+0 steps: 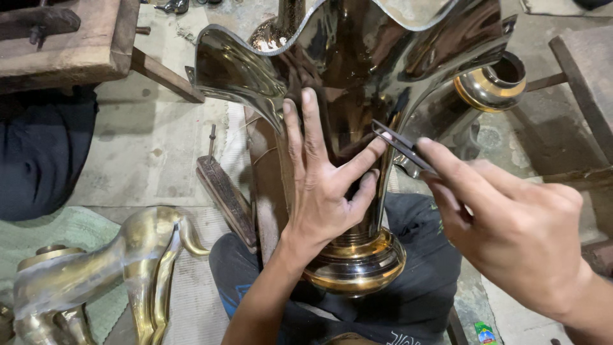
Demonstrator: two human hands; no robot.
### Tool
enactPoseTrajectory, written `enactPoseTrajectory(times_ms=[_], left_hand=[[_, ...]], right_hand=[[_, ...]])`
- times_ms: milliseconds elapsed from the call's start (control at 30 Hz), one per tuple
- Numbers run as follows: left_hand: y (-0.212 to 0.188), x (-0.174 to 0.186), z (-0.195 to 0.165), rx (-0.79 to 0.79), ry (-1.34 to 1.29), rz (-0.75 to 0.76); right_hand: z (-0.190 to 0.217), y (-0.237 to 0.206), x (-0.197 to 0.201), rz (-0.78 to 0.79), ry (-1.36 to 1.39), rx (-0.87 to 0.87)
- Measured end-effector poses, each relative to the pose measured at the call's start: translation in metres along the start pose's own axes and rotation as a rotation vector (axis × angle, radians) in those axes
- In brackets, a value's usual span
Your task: The person sits on the floor holding a large flared brass vase on their lap and uses a small hand scraper to work over the vase's polished surface, steadying it with the other hand and repositioning the vase to reach different areas.
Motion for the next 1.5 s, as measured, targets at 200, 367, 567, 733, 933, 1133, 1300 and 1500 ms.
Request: enactPoseTrajectory(times_ms=[200,367,567,733,933,1133,1300,1500], left_hand=[[-0.005,0.009,0.006,-0.001,-0.188,-0.114],[-0.014,0.014,0.010,0.010,-0.315,-0.141],[-0.027,0.015,0.010,0.177,-0.340,-0.196],[-0.032,0.013,0.016,0.286,-0.562,-0.066],[-0.040,0.014,0.024,0.452,-0.717,0.076],[-0.043,0.014,0.026,0.437,-0.584,0.068],[-0.045,0.014,0.026,0.452,-0.646,0.087],[-0.042,0.014,0.024,0.458,-0.698,0.107]], right_hand=[[0.005,0.003,0.009,0.262,-0.115,0.013],[0.019,0.018,0.012,0.430,-0.233,0.073],[0.042,0.041,0.015,0.664,-0.252,-0.065],[0.059,0.054,0.018,0.644,-0.318,-0.012],[0.071,0.055,0.012,0.658,-0.415,0.008],[0.073,0.055,0.010,0.653,-0.392,-0.009],[0.070,0.050,0.005,0.697,-0.438,-0.005],[0.047,0.033,0.001,0.716,-0.571,0.193]])
Point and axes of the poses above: each hand's wrist, its own y-axis towards the middle knuckle, its own x-axis out of the back of the hand, z = x × y, the point moved 2 cm from there along y, towards the middle knuckle, and after that the axes turned 3 degrees about x, right-handed, at the moved point
